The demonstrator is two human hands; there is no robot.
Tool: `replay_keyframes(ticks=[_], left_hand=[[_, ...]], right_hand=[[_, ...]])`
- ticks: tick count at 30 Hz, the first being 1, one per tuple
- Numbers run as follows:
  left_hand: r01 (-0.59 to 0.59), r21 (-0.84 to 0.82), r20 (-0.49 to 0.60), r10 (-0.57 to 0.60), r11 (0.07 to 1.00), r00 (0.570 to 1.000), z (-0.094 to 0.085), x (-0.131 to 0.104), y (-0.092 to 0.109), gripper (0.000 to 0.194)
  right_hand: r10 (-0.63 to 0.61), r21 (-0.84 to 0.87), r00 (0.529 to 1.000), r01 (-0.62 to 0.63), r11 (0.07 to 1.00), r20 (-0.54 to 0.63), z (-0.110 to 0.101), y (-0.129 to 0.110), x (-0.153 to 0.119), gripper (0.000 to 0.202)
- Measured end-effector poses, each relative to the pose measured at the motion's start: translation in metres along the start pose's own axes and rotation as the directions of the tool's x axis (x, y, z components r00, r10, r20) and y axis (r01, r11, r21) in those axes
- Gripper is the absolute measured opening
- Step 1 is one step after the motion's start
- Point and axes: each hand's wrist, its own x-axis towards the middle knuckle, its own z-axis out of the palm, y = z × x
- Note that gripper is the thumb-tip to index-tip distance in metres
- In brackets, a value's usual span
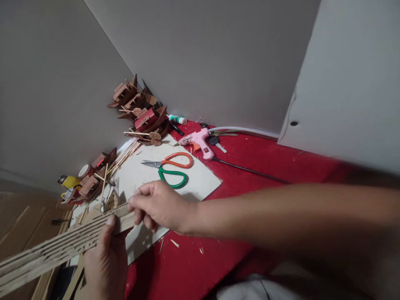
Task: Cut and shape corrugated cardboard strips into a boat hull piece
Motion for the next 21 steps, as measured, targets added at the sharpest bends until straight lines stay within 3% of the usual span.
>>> replay_keyframes(ticks=[4,8,12,17,19,21], left_hand=[[0.052,-0.054,0.033,-0.05,0.997,0.998,0.003,0.005,-0.002,0.021],[-0.024,0.021,0.0,0.024,0.999,1.0,-0.002,0.004,-0.003,0.019],[-0.25,0.207,0.055,0.244,0.946,0.968,-0.011,0.001,-0.005,0.018],[-0.481,0.432,0.167,0.456,0.763,0.874,-0.016,-0.001,-0.006,0.025],[-0.503,0.444,0.183,0.474,0.742,0.861,-0.016,-0.001,-0.004,0.025],[-0.465,0.416,0.156,0.442,0.782,0.883,-0.016,-0.001,0.0,0.024]], right_hand=[[-0.157,-0.038,0.973,0.152,0.988,-0.167,-0.004,-0.001,0.005,0.011],[-0.193,-0.152,0.966,0.168,0.974,-0.174,-0.004,0.002,0.007,0.012],[-0.382,-0.358,0.918,0.322,0.876,-0.109,-0.004,0.007,0.007,0.012],[-0.549,-0.559,0.835,0.478,0.677,0.049,-0.01,0.012,0.007,0.007],[-0.608,-0.621,0.787,0.528,0.579,0.103,-0.011,0.012,0.007,0.008],[-0.655,-0.661,0.74,0.568,0.49,0.151,-0.013,0.012,0.008,0.009]])
